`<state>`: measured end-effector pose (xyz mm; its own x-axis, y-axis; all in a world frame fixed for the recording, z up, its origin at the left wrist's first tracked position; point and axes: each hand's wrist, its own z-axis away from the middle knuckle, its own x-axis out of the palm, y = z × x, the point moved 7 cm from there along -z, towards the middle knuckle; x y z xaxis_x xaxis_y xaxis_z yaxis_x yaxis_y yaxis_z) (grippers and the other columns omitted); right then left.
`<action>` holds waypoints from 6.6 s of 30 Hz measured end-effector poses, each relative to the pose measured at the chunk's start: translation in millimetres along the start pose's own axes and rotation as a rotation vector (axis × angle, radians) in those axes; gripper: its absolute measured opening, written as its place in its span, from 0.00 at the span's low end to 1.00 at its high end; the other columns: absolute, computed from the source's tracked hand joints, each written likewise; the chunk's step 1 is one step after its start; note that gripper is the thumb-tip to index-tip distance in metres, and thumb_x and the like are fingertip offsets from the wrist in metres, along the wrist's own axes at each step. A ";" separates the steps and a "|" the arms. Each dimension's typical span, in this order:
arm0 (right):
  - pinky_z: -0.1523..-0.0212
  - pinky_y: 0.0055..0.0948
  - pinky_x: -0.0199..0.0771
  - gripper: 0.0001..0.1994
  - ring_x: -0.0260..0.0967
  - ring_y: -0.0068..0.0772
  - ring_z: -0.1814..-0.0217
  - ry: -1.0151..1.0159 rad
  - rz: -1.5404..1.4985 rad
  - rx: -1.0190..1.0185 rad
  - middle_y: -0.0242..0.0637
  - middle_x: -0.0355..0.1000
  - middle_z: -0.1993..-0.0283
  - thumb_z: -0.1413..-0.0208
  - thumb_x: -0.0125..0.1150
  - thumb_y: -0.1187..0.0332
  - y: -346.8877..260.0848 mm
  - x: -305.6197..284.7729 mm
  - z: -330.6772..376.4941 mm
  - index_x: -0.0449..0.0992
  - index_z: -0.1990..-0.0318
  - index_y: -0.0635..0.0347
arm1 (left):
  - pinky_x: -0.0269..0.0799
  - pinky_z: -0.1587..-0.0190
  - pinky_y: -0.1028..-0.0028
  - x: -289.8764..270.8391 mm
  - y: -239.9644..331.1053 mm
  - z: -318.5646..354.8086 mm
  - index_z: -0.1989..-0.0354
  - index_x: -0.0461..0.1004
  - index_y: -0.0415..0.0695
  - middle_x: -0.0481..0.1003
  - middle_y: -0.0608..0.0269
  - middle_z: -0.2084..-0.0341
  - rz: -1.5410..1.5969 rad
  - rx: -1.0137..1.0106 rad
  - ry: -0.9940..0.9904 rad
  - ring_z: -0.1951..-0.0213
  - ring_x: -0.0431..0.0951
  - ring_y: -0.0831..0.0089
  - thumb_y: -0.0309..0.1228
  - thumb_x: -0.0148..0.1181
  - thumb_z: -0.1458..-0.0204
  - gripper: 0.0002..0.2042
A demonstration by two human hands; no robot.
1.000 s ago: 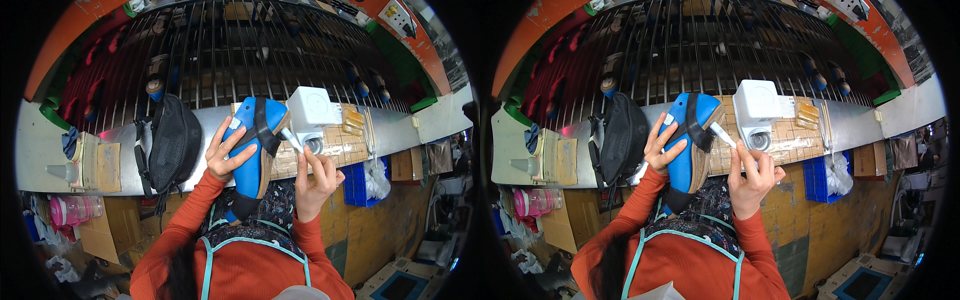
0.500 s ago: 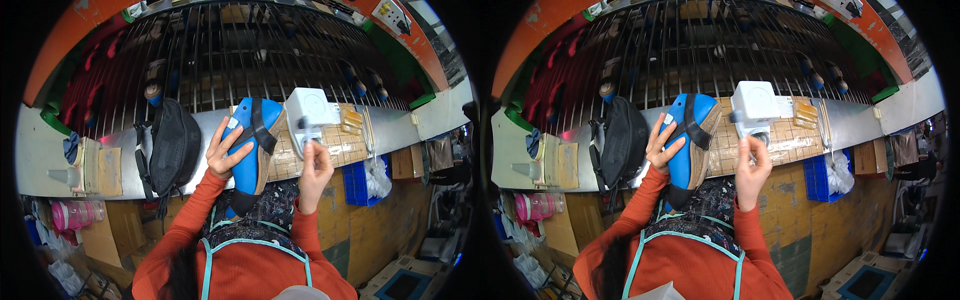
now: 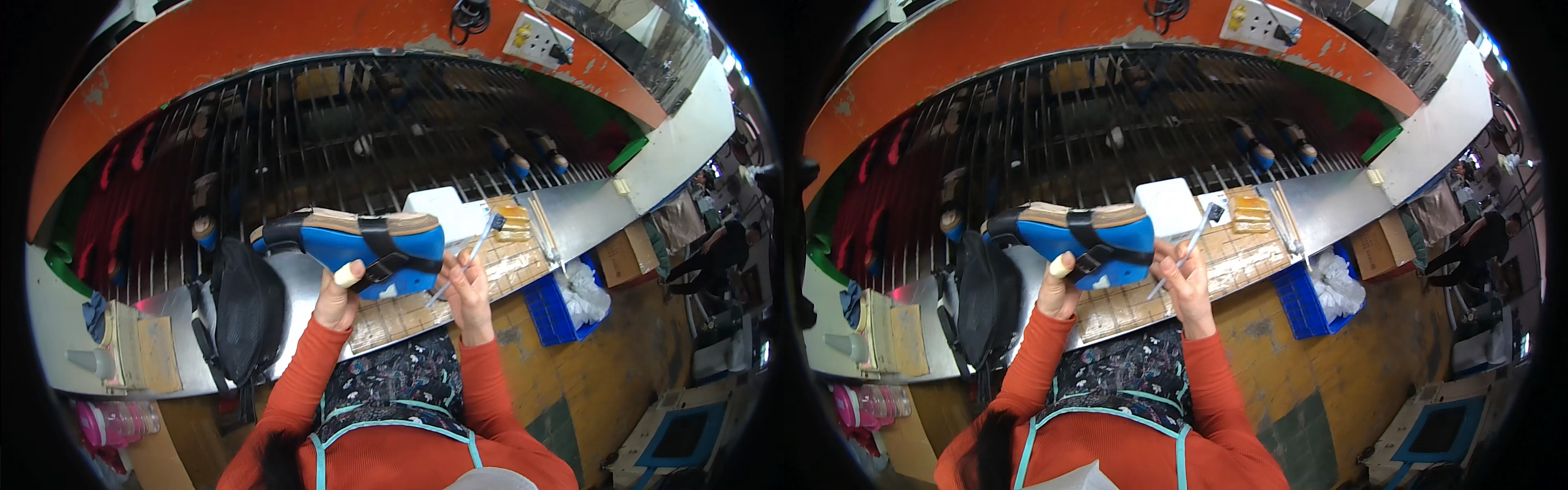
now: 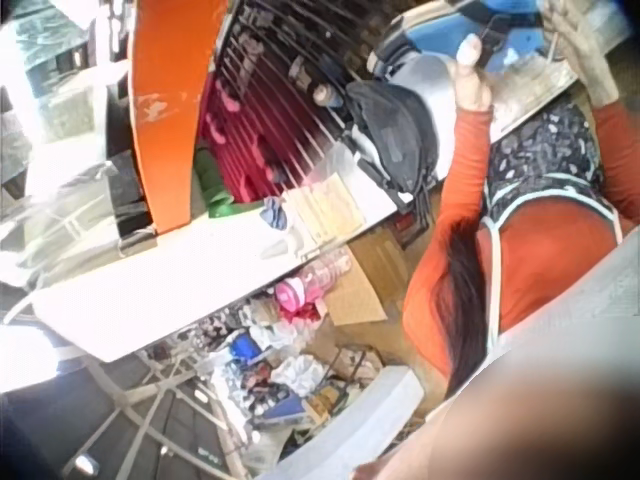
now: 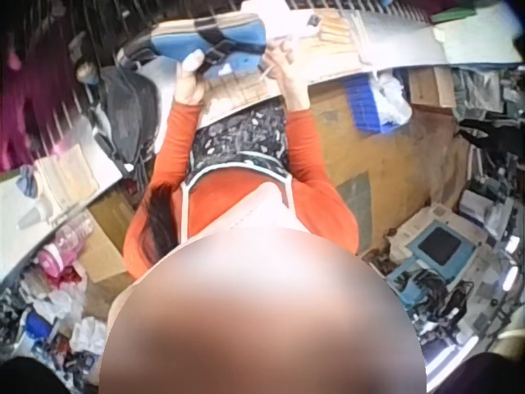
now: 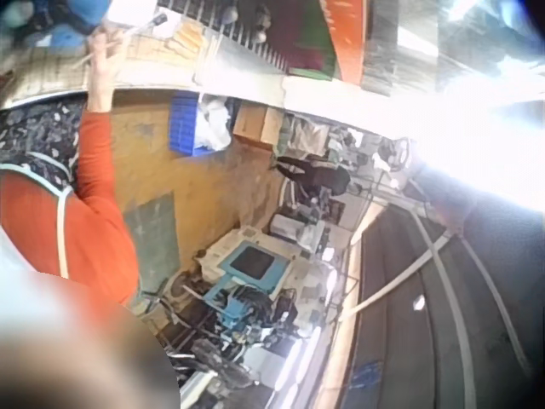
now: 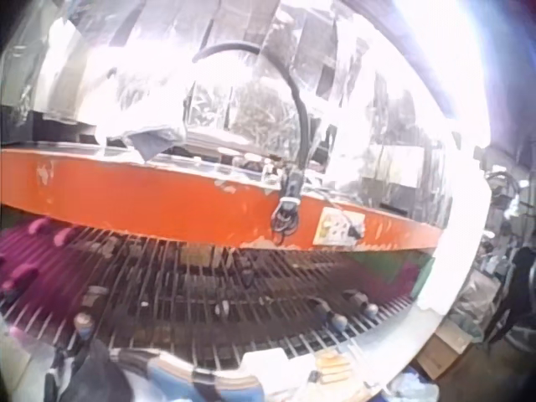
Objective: The person applies glue to the sole of a sandal using a brush, then sets the sandal aside and stirs a container of liquid with a wooden stick. The person repeats the gluing process on the same sandal multiple times.
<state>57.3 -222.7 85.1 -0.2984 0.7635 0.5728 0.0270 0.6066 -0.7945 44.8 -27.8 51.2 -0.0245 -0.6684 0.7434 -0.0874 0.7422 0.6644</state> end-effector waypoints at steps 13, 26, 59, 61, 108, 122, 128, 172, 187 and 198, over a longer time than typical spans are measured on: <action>0.71 0.14 0.68 0.22 0.68 0.17 0.68 0.145 0.081 0.088 0.32 0.69 0.64 0.53 0.66 0.78 -5.5 12.4 -0.1 0.57 0.59 0.50 | 0.69 0.45 0.68 -0.7 -11.5 -9.5 0.40 0.60 0.38 0.72 0.57 0.50 -0.113 -0.254 -0.018 0.49 0.73 0.67 0.42 0.69 0.55 0.36; 0.61 0.36 0.81 0.08 0.76 0.32 0.62 0.292 0.023 0.269 0.35 0.73 0.66 0.47 0.61 0.71 -22.6 -11.9 -85.3 0.65 0.71 0.54 | 0.63 0.43 0.60 -51.1 -27.1 -37.5 0.38 0.61 0.41 0.74 0.45 0.53 0.071 -0.275 -0.095 0.47 0.71 0.56 0.74 0.39 0.55 0.49; 0.61 0.29 0.76 0.07 0.75 0.37 0.56 0.109 -0.025 0.301 0.47 0.75 0.54 0.44 0.60 0.67 63.1 -162.7 -238.8 0.67 0.64 0.51 | 0.61 0.42 0.47 -70.9 -40.3 -59.1 0.34 0.57 0.55 0.63 0.41 0.41 0.574 -0.369 0.019 0.42 0.66 0.44 0.66 0.40 0.46 0.37; 0.64 0.27 0.70 0.06 0.74 0.31 0.61 0.217 -0.023 0.201 0.40 0.76 0.61 0.46 0.60 0.67 64.0 -179.6 -242.6 0.68 0.68 0.51 | 0.61 0.42 0.46 -73.0 -40.0 -57.8 0.34 0.57 0.55 0.63 0.42 0.41 0.597 -0.363 0.019 0.43 0.66 0.44 0.66 0.40 0.45 0.36; 0.67 0.23 0.69 0.09 0.74 0.28 0.66 0.433 0.150 0.248 0.39 0.75 0.66 0.48 0.57 0.71 63.5 -199.0 -237.7 0.65 0.62 0.59 | 0.55 0.41 0.56 -73.6 -42.9 -51.3 0.34 0.59 0.62 0.65 0.55 0.40 0.545 -0.375 -0.069 0.42 0.66 0.57 0.62 0.43 0.44 0.32; 0.73 0.18 0.65 0.14 0.66 0.20 0.75 0.465 0.207 0.129 0.33 0.69 0.74 0.43 0.61 0.66 63.5 -211.8 -242.7 0.62 0.59 0.60 | 0.54 0.38 0.52 -74.1 -42.2 -50.7 0.34 0.59 0.63 0.65 0.58 0.40 0.531 -0.386 -0.101 0.41 0.65 0.60 0.62 0.42 0.43 0.31; 0.71 0.19 0.65 0.11 0.67 0.21 0.74 0.514 0.281 0.114 0.33 0.71 0.73 0.43 0.60 0.68 57.4 -203.6 -238.9 0.63 0.61 0.58 | 0.54 0.39 0.53 -75.7 -42.3 -50.7 0.34 0.59 0.64 0.66 0.58 0.40 0.491 -0.380 -0.091 0.42 0.66 0.61 0.62 0.42 0.43 0.31; 0.77 0.18 0.65 0.10 0.66 0.19 0.79 0.541 0.229 0.177 0.29 0.68 0.78 0.44 0.60 0.71 63.1 -208.4 -241.4 0.61 0.66 0.52 | 0.55 0.39 0.54 -75.3 -42.2 -49.2 0.34 0.58 0.61 0.66 0.53 0.41 0.563 -0.371 -0.073 0.42 0.66 0.56 0.61 0.41 0.43 0.31; 0.72 0.23 0.66 0.12 0.67 0.23 0.77 0.530 0.227 0.171 0.32 0.69 0.78 0.47 0.62 0.68 63.6 -211.5 -241.2 0.63 0.63 0.59 | 0.54 0.39 0.52 -75.8 -41.4 -49.6 0.33 0.58 0.62 0.65 0.56 0.40 0.540 -0.370 -0.104 0.41 0.65 0.59 0.60 0.42 0.43 0.31; 0.73 0.22 0.65 0.11 0.67 0.22 0.76 0.521 0.217 0.185 0.32 0.69 0.77 0.47 0.62 0.68 64.2 -210.4 -241.3 0.63 0.64 0.56 | 0.56 0.40 0.56 -78.7 -41.4 -47.6 0.33 0.58 0.62 0.66 0.55 0.41 0.549 -0.354 -0.085 0.46 0.69 0.58 0.60 0.42 0.42 0.30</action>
<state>352.1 -291.0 -37.8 0.2040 0.9024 0.3795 -0.1461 0.4114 -0.8997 97.8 -3.6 -31.1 -0.0525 -0.1792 0.9824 0.2929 0.9377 0.1867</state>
